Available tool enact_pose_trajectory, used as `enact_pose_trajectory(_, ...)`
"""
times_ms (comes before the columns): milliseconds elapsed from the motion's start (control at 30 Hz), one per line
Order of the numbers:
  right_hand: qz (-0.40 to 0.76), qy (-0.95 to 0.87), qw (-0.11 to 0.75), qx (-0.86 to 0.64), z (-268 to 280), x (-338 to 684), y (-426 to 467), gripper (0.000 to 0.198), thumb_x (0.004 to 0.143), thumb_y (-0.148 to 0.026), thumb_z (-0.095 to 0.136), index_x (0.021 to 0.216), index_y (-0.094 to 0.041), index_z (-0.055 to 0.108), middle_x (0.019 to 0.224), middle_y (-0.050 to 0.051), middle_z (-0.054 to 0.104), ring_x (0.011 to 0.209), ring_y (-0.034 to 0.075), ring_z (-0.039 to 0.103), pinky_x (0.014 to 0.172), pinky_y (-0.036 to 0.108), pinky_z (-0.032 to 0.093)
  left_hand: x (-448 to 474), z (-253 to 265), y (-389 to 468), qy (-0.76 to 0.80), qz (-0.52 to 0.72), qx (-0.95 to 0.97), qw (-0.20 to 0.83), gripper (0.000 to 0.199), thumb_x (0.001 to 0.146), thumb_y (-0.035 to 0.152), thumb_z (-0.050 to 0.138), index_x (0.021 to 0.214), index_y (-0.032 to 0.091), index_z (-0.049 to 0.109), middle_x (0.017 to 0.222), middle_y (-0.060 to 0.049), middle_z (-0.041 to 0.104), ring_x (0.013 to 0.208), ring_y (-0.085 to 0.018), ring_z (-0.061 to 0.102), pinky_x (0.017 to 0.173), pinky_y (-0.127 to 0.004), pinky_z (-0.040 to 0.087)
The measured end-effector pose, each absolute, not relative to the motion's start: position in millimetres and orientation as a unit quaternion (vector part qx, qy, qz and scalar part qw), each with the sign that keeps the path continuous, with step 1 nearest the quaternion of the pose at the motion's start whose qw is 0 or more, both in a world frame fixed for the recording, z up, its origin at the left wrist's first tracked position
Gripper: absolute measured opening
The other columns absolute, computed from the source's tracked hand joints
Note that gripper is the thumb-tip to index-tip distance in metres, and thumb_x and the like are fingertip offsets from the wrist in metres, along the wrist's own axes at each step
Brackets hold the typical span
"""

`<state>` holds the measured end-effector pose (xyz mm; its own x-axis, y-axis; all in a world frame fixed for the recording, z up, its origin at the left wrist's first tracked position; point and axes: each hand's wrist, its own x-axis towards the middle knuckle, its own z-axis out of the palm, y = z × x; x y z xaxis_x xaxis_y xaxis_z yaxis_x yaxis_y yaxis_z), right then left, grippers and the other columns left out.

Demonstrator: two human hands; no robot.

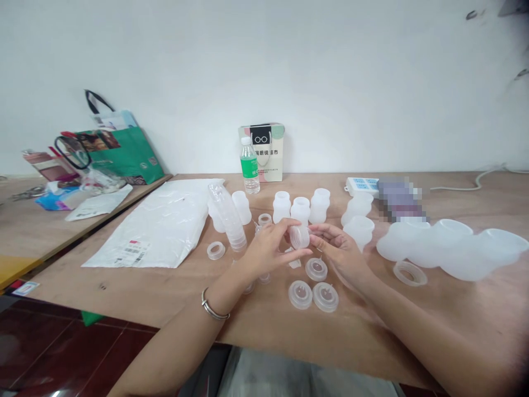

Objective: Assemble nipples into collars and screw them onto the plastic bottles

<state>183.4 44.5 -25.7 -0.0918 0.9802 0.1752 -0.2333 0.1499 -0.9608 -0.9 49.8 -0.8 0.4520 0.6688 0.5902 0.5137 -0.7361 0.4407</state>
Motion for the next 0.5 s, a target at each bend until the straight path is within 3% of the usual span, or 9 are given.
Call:
enact_pose_trajectory(100,0.52,-0.468,0.62,-0.355,-22,184,43,0.024,0.068,-0.036,0.078,0.087,-0.025,0.068,0.082,-0.002,0.068,0.072,0.011,0.058,0.071,0.026,0.047,-2,2,52,0.391,0.412,0.818,0.084,0.046,0.076,0.048,0.067,0.108,0.02,0.05,0.077,0.001,0.057,0.067,-0.012,0.052,0.063,-0.025,0.043)
enact_pose_trajectory(200,0.512,-0.45,0.659,-0.318,-18,185,40,0.02,0.071,-0.036,0.077,0.085,-0.026,0.067,0.076,-0.004,0.065,0.068,0.008,0.055,0.069,0.022,0.046,-1,1,54,0.406,0.413,0.813,0.069,0.043,0.076,0.042,0.068,0.108,0.019,0.051,0.083,0.0,0.058,0.068,-0.012,0.051,0.064,-0.025,0.043)
enact_pose_trajectory(367,0.49,-0.497,0.638,-0.324,-16,184,36,0.01,0.08,-0.032,0.068,0.082,-0.023,0.064,0.074,-0.004,0.059,0.065,0.007,0.051,0.065,0.02,0.044,1,-8,57,0.373,0.369,0.849,0.058,0.036,0.079,0.034,0.066,0.109,0.019,0.053,0.095,-0.004,0.054,0.083,-0.016,0.053,0.074,-0.028,0.046)
enact_pose_trajectory(500,0.479,-0.499,0.647,-0.321,-14,182,34,0.018,0.078,-0.03,0.07,0.084,-0.024,0.054,0.077,-0.004,0.062,0.066,0.008,0.056,0.065,0.022,0.047,2,-8,56,0.365,0.355,0.859,0.057,0.036,0.079,0.032,0.067,0.109,0.018,0.053,0.099,-0.006,0.052,0.09,-0.018,0.054,0.081,-0.032,0.047)
